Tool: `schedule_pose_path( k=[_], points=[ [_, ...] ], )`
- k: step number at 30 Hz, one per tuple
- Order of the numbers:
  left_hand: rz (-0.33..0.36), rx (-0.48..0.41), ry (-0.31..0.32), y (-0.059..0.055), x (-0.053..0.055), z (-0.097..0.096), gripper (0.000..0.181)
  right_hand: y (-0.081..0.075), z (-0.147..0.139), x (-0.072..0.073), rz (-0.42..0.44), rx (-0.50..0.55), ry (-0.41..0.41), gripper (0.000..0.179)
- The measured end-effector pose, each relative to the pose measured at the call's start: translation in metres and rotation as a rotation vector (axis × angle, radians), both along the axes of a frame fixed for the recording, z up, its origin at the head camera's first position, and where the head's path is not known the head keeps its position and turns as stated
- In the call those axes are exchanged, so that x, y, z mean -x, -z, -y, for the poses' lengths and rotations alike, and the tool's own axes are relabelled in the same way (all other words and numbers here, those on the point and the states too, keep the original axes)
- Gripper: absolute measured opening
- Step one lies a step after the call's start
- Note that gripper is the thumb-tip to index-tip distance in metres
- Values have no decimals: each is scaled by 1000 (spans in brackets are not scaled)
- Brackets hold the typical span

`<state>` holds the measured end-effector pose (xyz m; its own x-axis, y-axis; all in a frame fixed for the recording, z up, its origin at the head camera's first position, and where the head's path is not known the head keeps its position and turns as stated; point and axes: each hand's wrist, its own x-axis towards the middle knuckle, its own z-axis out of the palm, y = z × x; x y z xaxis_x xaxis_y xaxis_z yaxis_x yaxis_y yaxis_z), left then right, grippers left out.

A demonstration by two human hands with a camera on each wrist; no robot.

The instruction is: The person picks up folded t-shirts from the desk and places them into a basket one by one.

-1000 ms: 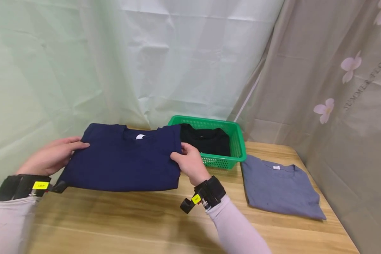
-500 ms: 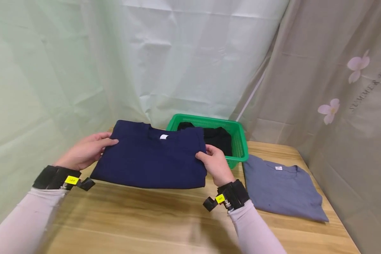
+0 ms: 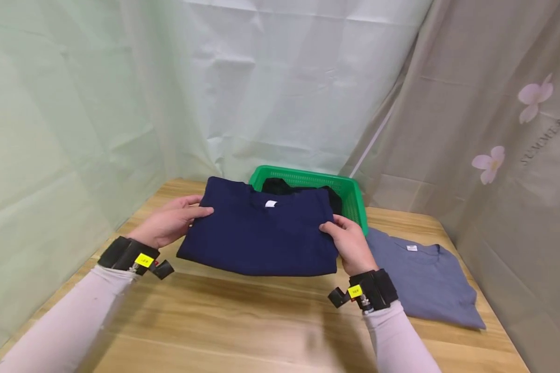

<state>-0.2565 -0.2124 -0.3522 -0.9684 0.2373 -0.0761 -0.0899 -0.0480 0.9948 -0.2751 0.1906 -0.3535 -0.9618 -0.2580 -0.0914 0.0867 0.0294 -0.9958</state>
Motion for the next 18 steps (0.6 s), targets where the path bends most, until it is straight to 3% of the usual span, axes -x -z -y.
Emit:
schedule_pose_path(
  k=[9, 14, 18],
  points=[
    [3, -133, 93, -3, 13, -39, 72, -6, -37, 4, 81, 35, 47, 55],
    [-18, -158, 71, -3, 28, -55, 70, -7, -50, 16, 92, 34, 44, 47],
    [-3, -155, -2, -3, 45, -63, 68, -8, -52, 30, 78, 49, 42, 44]
  ],
)
